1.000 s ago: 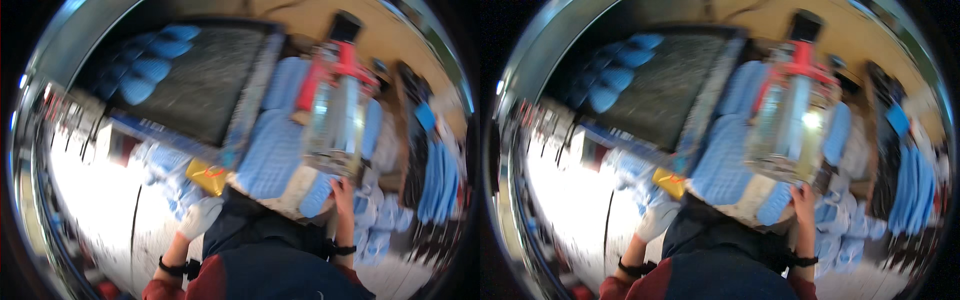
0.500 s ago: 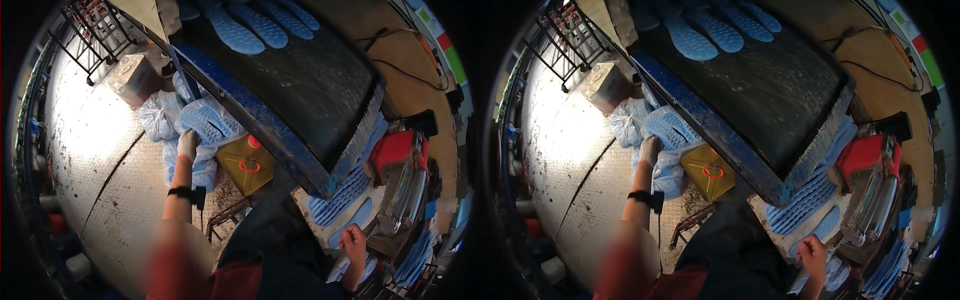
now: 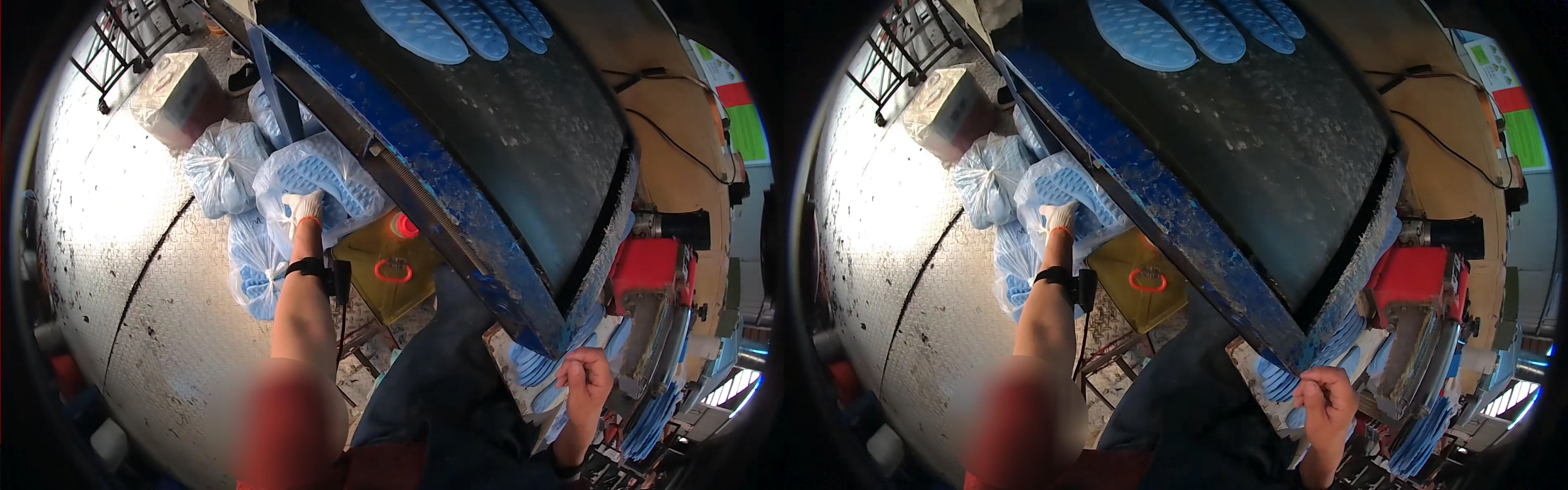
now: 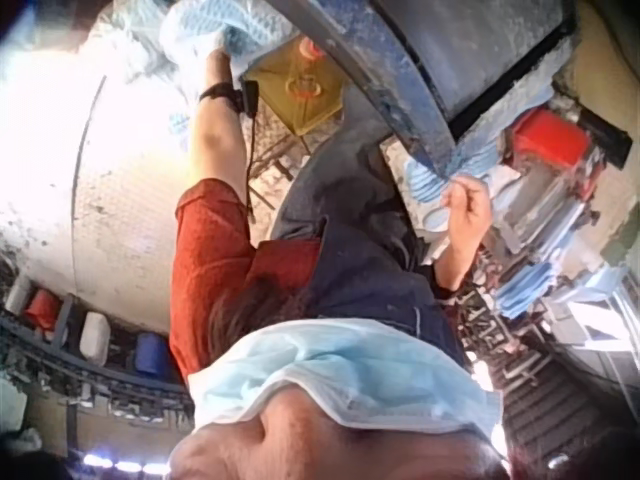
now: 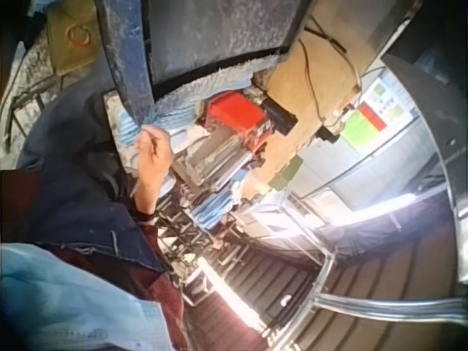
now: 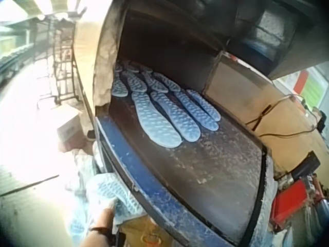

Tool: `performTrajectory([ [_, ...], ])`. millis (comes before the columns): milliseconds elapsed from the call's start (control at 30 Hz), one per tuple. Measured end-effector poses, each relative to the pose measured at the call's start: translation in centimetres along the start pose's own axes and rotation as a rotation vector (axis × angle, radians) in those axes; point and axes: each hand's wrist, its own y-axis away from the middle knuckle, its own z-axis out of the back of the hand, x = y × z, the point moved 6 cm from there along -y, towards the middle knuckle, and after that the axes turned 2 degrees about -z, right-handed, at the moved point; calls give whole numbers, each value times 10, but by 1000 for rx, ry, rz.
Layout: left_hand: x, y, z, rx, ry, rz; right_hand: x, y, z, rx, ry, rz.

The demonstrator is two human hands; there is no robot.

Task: The recorder applies adhesive to blue shoe insoles using a roller machine and organizes them into stacks.

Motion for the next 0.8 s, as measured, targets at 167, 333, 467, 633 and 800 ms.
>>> performTrajectory([
  [167,-18,22,1,-86,-19,-78,1,-4,-1,-20,18,22],
  [333,-31,54,24,-205,-148,33,1,-3,1,-13,43,47],
  [467,-68,97,53,-419,-435,-295,0,-2,5,-36,53,41],
  [633,-110,128,36,-246,-546,-489,-1,0,3,-50,58,43],
  [800,-130,128,-2,-84,-340,-329,1,-1,0,-14,89,49],
])
